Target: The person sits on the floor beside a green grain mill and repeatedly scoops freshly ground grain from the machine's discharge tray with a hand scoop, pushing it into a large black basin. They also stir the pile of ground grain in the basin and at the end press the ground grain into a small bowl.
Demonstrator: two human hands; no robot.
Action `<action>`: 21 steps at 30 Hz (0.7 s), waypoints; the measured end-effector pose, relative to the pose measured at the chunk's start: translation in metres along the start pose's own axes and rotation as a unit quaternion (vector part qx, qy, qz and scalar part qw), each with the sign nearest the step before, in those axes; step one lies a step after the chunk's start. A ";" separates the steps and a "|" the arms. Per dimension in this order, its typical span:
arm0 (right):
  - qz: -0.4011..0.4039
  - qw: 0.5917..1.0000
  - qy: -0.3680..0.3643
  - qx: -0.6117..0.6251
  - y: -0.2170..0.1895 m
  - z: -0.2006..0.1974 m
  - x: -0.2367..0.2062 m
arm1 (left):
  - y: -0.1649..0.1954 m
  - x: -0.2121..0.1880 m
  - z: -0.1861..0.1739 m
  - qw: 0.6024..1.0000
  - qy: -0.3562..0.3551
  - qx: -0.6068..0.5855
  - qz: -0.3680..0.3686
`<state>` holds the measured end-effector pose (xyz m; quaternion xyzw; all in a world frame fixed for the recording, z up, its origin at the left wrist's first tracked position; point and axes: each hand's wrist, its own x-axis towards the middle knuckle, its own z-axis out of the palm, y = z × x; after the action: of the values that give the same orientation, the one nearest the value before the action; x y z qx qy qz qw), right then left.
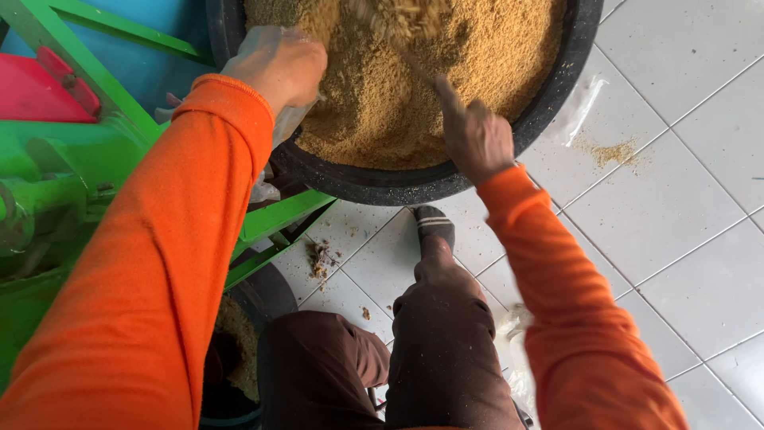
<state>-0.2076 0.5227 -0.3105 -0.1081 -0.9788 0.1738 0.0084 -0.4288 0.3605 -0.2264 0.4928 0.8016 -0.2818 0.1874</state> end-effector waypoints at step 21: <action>-0.010 0.964 -0.263 -0.033 -0.071 0.023 0.019 | 0.003 -0.010 0.003 0.997 0.047 -0.043 0.050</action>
<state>-0.2421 0.4533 -0.3085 -0.0486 -0.9527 0.1635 -0.2514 -0.4217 0.3528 -0.2232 0.5368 0.7952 -0.2134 0.1842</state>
